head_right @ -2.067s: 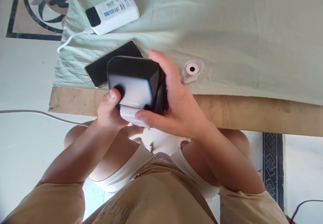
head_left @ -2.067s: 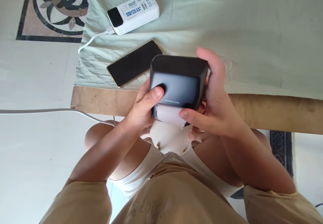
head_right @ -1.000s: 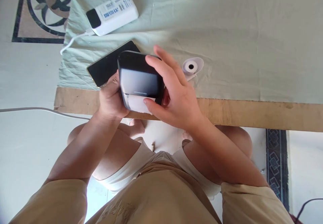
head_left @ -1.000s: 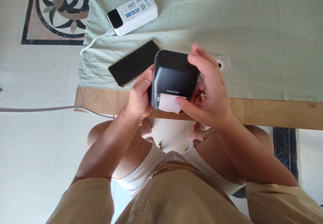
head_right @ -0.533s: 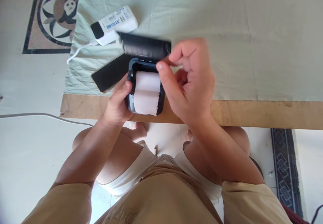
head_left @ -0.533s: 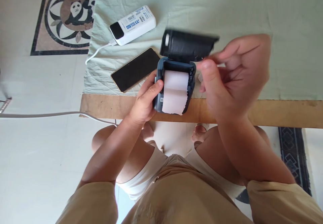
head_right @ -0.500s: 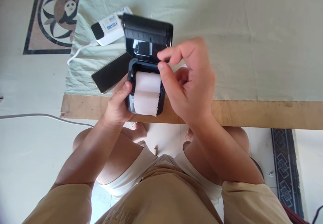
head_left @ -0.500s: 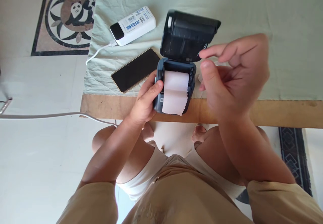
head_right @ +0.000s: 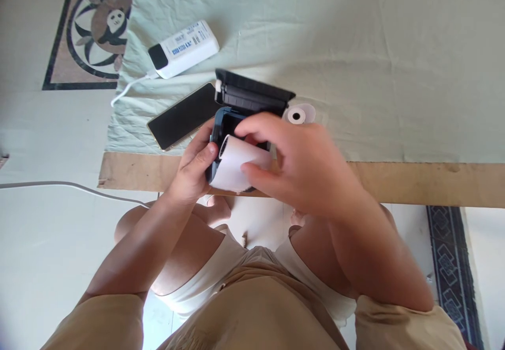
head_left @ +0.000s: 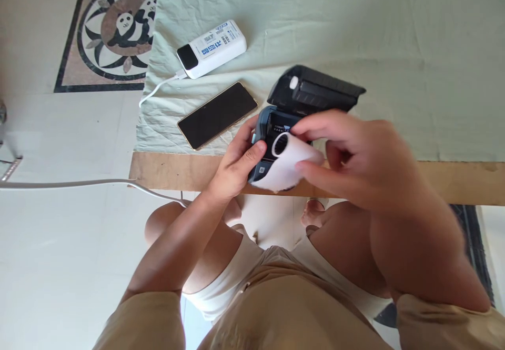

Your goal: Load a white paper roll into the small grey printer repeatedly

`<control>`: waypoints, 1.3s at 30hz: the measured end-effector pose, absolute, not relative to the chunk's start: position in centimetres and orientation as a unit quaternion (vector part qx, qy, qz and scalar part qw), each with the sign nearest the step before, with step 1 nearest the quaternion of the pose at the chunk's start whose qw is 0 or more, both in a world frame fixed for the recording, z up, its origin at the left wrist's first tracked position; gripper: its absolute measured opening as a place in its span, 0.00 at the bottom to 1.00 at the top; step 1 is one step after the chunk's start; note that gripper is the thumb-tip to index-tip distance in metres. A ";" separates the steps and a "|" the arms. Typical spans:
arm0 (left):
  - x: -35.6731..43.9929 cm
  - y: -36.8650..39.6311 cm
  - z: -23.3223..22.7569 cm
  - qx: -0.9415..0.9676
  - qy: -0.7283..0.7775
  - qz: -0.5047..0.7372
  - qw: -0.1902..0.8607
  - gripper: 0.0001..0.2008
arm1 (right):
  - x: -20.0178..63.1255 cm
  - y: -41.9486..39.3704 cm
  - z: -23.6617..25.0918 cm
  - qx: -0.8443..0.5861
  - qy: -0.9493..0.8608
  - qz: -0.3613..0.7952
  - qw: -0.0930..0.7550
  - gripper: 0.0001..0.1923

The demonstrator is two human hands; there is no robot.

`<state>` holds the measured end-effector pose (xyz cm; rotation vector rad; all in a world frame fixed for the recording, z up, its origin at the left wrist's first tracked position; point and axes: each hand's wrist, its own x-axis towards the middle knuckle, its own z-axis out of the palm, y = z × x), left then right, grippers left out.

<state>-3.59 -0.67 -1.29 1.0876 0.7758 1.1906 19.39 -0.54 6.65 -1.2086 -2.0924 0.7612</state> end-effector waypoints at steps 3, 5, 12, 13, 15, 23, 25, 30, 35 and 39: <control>-3.0 -0.7 -1.4 0.399 0.368 0.560 0.626 0.20 | 22.9 0.6 6.4 -0.454 -0.697 0.358 0.425 0.21; -2.7 -0.7 -1.2 0.352 0.390 0.572 0.630 0.20 | 25.3 2.2 5.2 -0.490 -0.614 0.350 0.510 0.15; -2.1 -0.1 -0.5 0.288 0.437 0.571 0.633 0.24 | 27.6 4.7 1.3 -0.626 -0.500 0.255 0.541 0.09; -2.1 -0.1 -0.4 0.287 0.439 0.570 0.633 0.24 | 27.6 4.6 1.1 -0.646 -0.518 0.220 0.516 0.09; -2.1 -0.1 -0.5 0.290 0.435 0.569 0.635 0.23 | 27.9 4.5 0.7 -0.680 -0.563 0.161 0.442 0.13; -2.3 -0.2 -1.0 0.309 0.417 0.568 0.639 0.24 | 27.9 3.1 1.6 -0.608 -0.667 0.038 0.429 0.29; -2.3 -0.2 -0.9 0.307 0.426 0.568 0.633 0.25 | 26.0 2.3 2.4 -0.509 -0.712 0.029 0.482 0.29; -2.2 -0.2 -0.8 0.317 0.426 0.567 0.630 0.25 | 22.9 2.6 1.3 -0.507 -0.803 0.057 0.307 0.30; -2.1 -0.1 -0.7 0.311 0.415 0.579 0.629 0.22 | 23.2 3.6 0.4 -0.589 -0.780 0.118 0.178 0.24; -2.3 -0.1 -0.9 0.320 0.420 0.570 0.629 0.24 | 23.6 3.6 -0.1 -0.557 -0.775 0.138 0.265 0.30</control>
